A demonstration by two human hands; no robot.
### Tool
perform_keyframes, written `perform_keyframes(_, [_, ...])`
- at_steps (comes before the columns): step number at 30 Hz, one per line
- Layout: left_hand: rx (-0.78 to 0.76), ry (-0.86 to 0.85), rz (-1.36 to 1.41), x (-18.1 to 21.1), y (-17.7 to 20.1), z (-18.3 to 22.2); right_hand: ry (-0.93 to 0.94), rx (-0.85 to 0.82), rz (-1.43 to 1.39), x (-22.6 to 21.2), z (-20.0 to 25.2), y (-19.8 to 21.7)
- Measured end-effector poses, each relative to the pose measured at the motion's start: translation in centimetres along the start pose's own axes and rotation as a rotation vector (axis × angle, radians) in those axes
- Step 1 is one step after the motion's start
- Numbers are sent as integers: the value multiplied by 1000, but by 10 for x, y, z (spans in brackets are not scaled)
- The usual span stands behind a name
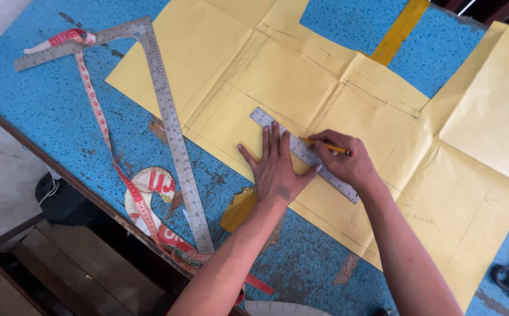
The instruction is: Drawing and measuring lines on a paper garment pattern using rulers and a pencil.
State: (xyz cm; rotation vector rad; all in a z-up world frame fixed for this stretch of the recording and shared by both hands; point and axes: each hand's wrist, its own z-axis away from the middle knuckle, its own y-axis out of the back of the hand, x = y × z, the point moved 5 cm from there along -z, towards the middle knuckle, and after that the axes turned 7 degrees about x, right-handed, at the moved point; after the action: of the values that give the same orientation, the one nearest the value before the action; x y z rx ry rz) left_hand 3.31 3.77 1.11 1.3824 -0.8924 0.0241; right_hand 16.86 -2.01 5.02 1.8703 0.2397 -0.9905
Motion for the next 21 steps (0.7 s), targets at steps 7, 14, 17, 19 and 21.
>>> perform_keyframes(7, [-17,-36,-55,7,-13,6,-83,-156,2,3,-16,7])
perform_keyframes(14, [34,-50,-69,9,-12,8,-79,-192,-7,6,-16,3])
perform_keyframes(17, [53,-54,-69,8,-16,8,-102,-210,-13,7,-15,3])
perform_keyframes(19, [39,-49,-101,8,-15,9,-105,-210,-16,9,-15,3])
perform_keyframes(21, [34,-47,-101,8,-15,8,-86,-217,-22,13,-15,2])
